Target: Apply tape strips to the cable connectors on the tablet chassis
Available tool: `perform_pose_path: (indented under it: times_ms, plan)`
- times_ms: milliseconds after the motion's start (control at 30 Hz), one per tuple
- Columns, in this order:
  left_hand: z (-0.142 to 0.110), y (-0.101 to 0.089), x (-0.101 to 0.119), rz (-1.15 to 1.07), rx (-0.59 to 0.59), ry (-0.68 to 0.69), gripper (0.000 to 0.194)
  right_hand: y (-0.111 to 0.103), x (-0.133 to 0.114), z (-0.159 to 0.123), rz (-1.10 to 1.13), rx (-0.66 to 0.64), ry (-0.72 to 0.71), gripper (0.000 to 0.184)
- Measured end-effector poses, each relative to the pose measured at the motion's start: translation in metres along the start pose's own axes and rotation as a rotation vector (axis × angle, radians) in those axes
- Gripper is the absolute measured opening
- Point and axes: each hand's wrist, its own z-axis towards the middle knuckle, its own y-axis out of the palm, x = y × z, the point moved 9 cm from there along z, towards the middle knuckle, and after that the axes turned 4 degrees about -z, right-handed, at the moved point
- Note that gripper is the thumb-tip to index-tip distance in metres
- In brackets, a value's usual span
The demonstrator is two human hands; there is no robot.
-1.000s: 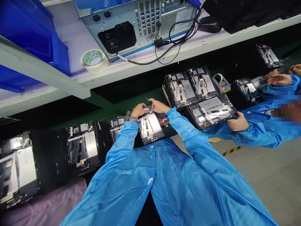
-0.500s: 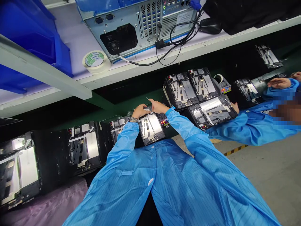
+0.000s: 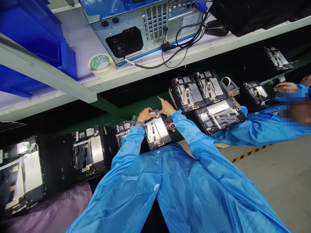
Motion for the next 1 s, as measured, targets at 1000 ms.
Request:
perform_pose_path:
  times_ms: [1000]
  plan:
    - [-0.083, -0.03, -0.113, -0.575, 0.389, -0.001, 0.035, 0.072, -0.102, -0.051, 0.152, -0.038, -0.447, 0.064]
